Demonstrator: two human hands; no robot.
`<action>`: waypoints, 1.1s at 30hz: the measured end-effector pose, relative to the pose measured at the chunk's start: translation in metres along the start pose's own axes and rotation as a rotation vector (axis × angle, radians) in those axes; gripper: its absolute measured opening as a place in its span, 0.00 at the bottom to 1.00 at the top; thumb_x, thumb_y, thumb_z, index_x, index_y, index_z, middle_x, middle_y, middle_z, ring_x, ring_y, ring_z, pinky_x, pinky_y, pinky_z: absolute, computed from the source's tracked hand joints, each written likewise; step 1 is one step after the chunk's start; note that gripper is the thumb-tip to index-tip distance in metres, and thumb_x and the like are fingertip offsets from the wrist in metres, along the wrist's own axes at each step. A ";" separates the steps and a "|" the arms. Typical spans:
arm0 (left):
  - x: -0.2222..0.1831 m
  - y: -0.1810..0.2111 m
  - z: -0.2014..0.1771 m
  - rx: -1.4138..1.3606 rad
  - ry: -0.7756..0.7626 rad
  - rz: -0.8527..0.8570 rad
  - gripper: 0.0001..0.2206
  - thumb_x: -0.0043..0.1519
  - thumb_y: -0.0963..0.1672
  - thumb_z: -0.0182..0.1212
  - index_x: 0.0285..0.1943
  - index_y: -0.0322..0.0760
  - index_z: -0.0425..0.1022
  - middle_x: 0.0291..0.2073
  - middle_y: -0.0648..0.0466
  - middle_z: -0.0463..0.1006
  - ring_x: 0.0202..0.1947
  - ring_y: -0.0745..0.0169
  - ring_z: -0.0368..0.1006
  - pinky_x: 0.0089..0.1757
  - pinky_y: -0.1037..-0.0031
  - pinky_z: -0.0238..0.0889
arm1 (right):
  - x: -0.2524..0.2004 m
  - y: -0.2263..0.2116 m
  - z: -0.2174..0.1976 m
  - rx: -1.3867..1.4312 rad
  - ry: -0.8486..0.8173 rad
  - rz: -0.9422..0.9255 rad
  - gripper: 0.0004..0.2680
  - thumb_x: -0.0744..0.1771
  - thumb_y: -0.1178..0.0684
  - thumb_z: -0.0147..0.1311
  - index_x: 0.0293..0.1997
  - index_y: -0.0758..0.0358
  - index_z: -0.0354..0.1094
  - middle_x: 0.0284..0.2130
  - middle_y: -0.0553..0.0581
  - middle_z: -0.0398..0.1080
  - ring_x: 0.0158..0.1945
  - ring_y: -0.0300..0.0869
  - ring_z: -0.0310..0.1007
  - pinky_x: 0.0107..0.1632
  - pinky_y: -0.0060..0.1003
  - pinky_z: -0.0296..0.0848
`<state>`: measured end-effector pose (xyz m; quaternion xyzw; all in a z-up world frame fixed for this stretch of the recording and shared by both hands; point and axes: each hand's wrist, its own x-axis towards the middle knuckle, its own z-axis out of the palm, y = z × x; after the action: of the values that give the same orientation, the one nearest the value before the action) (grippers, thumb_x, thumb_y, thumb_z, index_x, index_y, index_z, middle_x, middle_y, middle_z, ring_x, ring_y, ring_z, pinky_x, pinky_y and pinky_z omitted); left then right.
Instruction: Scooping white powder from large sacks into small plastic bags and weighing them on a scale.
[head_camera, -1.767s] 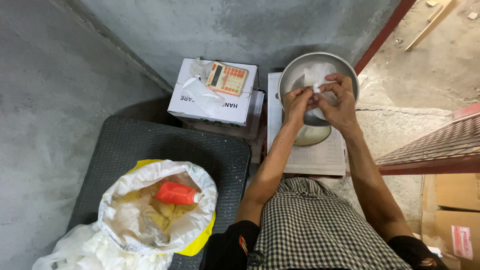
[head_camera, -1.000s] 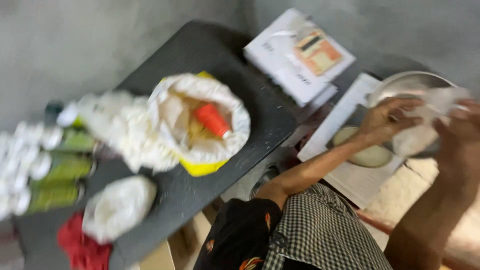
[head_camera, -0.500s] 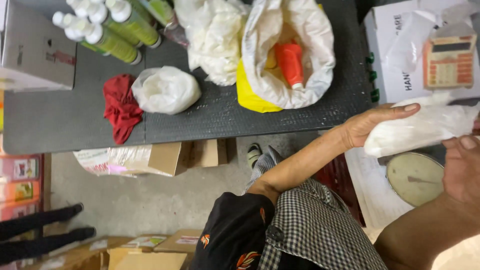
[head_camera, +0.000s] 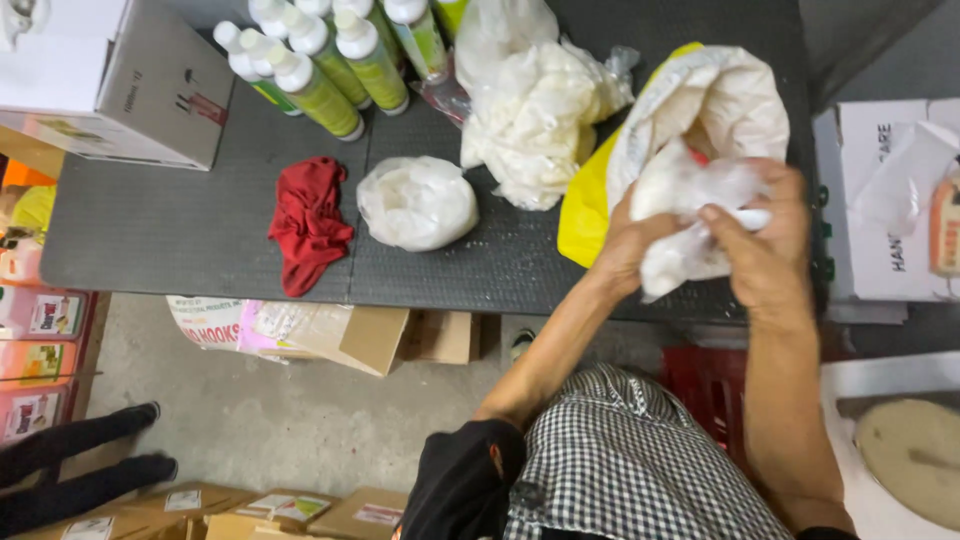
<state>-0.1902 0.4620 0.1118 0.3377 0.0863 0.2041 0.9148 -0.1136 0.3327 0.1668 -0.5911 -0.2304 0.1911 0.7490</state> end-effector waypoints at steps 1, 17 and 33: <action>-0.001 0.011 -0.023 -0.007 0.013 -0.021 0.28 0.56 0.35 0.64 0.68 0.23 0.65 0.50 0.43 0.78 0.47 0.53 0.78 0.49 0.63 0.74 | 0.007 0.004 0.021 -0.023 -0.081 0.013 0.16 0.68 0.66 0.58 0.63 0.64 0.62 0.48 0.53 0.72 0.44 0.33 0.74 0.44 0.27 0.75; 0.073 0.190 -0.169 0.588 0.147 -0.008 0.31 0.63 0.43 0.59 0.77 0.47 0.54 0.72 0.48 0.58 0.53 0.44 0.75 0.47 0.60 0.75 | 0.161 0.103 0.187 0.035 -0.048 0.030 0.09 0.68 0.68 0.51 0.51 0.66 0.70 0.39 0.52 0.73 0.36 0.35 0.74 0.42 0.33 0.81; 0.139 0.099 -0.294 1.714 0.077 0.413 0.27 0.60 0.45 0.62 0.70 0.33 0.67 0.67 0.35 0.67 0.68 0.33 0.61 0.65 0.54 0.55 | 0.083 0.068 -0.038 -0.706 0.450 -0.256 0.14 0.69 0.66 0.61 0.61 0.66 0.68 0.56 0.56 0.70 0.54 0.42 0.72 0.52 0.35 0.77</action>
<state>-0.1826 0.7616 -0.0492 0.9094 0.1777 0.2415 0.2883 -0.0249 0.3643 0.1034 -0.8045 -0.1838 -0.1272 0.5503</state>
